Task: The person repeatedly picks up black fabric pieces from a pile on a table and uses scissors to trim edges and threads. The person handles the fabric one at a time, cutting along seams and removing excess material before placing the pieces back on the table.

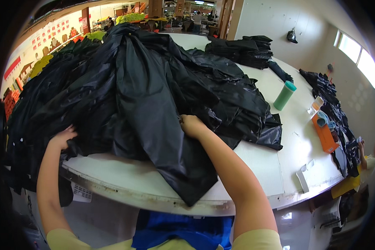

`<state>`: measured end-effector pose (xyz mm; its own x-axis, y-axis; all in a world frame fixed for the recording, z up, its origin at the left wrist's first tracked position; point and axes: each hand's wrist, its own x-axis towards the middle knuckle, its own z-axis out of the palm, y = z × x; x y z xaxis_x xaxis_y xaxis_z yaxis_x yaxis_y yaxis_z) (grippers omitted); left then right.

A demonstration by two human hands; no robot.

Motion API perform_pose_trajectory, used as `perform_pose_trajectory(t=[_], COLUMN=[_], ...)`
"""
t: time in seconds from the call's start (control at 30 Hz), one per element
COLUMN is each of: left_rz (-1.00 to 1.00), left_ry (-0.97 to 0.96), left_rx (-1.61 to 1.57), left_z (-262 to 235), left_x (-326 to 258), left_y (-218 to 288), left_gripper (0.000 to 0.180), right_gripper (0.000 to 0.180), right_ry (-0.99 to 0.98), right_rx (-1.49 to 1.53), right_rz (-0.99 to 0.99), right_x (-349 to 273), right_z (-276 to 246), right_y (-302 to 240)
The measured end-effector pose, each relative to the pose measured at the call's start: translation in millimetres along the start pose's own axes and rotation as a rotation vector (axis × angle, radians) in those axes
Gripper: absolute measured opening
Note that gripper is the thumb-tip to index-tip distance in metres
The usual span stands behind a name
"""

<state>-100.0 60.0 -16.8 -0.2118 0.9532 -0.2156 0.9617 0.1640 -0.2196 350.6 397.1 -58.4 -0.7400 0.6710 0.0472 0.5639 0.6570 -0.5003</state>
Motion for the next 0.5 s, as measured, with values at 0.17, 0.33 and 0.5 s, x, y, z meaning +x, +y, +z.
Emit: perform_pose_trajectory(t=[0.17,0.33,0.5], left_rz=[-0.148,-0.131,-0.087], left_ry=[0.490,0.515,0.635], left_rx=[-0.553,-1.473,-1.063], left_z=[-77.6,-89.7,-93.9], left_x=[-16.0,28.3,71.4], left_y=[116.6,229.5,304.8], left_gripper=[0.024,0.079,0.110], right_gripper=[0.031,0.033,0.044], right_ry=[0.161,0.669,0.756], right_rx=[0.085,0.386,-0.243], right_rz=[-0.134,0.100,0.117], right_x=[-31.2,-15.1,57.5], right_z=[-52.0,-140.3,-175.5], right_y=[20.1,58.6,137.6])
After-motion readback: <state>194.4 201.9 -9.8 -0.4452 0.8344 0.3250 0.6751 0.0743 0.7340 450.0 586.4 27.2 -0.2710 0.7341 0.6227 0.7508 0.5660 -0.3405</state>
